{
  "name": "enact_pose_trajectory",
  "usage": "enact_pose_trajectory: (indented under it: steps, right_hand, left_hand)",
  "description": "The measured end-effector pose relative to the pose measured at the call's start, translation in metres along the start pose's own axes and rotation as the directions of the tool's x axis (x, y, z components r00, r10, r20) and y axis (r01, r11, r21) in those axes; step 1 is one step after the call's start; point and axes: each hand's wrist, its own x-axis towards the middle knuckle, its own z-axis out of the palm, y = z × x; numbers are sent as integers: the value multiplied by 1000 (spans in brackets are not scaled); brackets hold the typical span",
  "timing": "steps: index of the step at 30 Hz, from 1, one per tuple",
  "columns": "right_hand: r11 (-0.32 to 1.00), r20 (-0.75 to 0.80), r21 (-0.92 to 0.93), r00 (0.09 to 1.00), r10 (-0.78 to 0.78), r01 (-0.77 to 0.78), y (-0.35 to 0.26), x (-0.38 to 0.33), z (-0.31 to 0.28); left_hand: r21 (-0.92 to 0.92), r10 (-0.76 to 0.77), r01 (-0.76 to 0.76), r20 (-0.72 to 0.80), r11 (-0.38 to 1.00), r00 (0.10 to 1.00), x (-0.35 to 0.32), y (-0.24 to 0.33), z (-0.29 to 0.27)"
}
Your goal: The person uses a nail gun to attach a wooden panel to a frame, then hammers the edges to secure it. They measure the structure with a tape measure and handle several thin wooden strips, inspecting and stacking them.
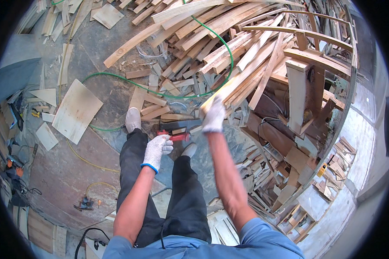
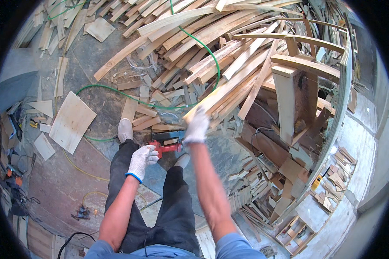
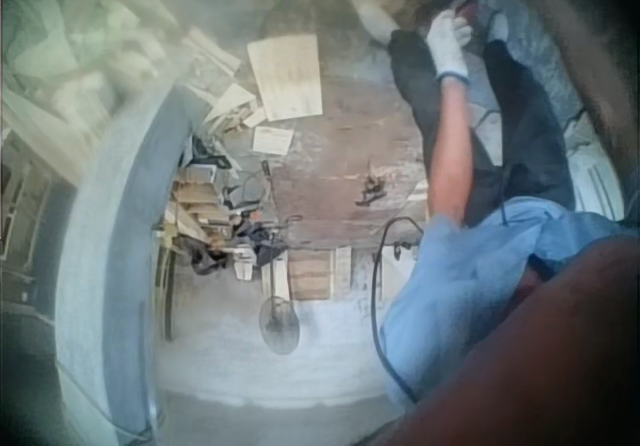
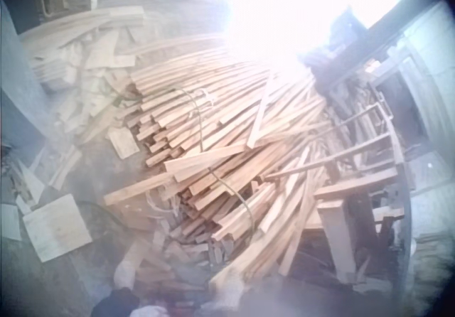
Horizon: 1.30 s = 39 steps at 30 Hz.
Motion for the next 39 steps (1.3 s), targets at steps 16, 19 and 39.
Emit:
enact_pose_trajectory:
  steps: [16, 19, 39]
  right_hand:
    - [850, 574, -260, 635, 518, -458, 10, -408, -32]
    - [836, 571, -318, 613, 545, -446, 14, -408, -50]
    - [765, 272, -496, 762, 587, -412, 38, -350, -50]
  left_hand:
    - [740, -12, -281, 363, 611, 932, -83, 25, 115]
    - [660, -106, -140, 318, 738, 942, -91, 16, 120]
    - [487, 247, -536, 537, 690, 806, -19, -37, 84]
